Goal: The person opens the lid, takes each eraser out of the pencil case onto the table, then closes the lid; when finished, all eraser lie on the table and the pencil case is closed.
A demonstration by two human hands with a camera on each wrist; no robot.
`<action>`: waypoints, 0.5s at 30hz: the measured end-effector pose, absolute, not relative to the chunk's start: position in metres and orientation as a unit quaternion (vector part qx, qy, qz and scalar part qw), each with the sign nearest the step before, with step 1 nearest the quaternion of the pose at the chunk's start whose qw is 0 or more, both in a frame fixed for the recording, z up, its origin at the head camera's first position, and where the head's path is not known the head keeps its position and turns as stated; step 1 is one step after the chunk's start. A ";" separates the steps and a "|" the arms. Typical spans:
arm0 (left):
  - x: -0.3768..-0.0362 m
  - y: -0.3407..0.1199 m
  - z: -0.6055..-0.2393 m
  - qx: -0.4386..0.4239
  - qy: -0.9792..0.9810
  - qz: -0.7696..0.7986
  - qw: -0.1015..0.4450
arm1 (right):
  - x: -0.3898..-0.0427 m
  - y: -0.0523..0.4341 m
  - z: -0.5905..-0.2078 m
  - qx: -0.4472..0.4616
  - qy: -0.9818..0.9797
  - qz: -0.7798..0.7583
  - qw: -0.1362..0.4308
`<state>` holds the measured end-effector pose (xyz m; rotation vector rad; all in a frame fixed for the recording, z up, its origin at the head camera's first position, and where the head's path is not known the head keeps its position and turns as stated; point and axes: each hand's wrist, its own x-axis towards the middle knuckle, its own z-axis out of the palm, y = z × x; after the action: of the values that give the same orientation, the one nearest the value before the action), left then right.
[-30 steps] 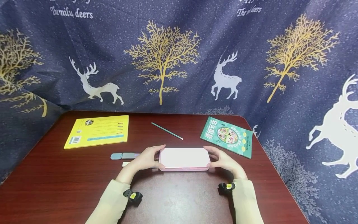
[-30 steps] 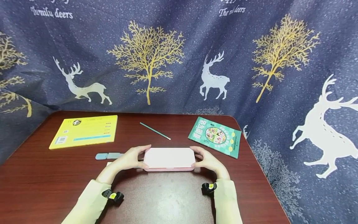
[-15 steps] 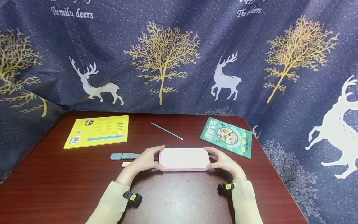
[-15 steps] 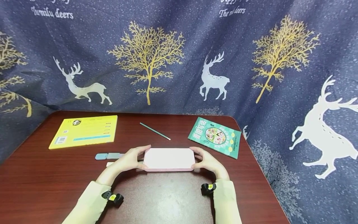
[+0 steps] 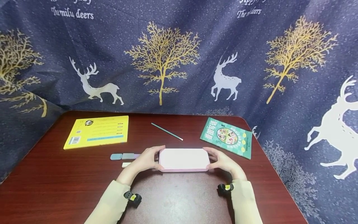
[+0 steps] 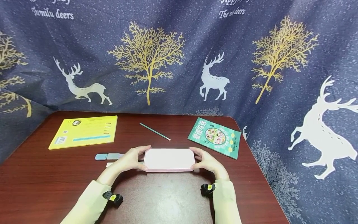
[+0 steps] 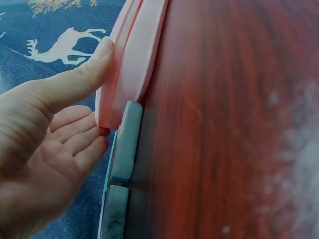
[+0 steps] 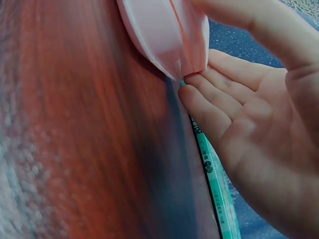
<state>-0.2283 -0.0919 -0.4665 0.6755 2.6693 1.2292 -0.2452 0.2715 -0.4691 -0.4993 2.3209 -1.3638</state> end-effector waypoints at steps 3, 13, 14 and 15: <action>-0.229 -0.091 -0.467 0.227 0.887 0.398 0.058 | -0.245 0.272 -0.469 -0.178 0.833 -0.484 0.199; -0.231 -0.088 -0.470 0.217 0.892 0.392 0.066 | -0.243 0.272 -0.471 -0.188 0.828 -0.489 0.200; -0.231 -0.088 -0.471 0.216 0.891 0.393 0.068 | -0.243 0.271 -0.472 -0.189 0.828 -0.488 0.201; -0.231 -0.089 -0.471 0.216 0.891 0.395 0.068 | -0.243 0.271 -0.472 -0.189 0.828 -0.487 0.201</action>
<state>-0.2314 -0.0887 -0.4711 0.6491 2.6825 1.1887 -0.2427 0.2706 -0.4720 -0.5287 2.3139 -1.3613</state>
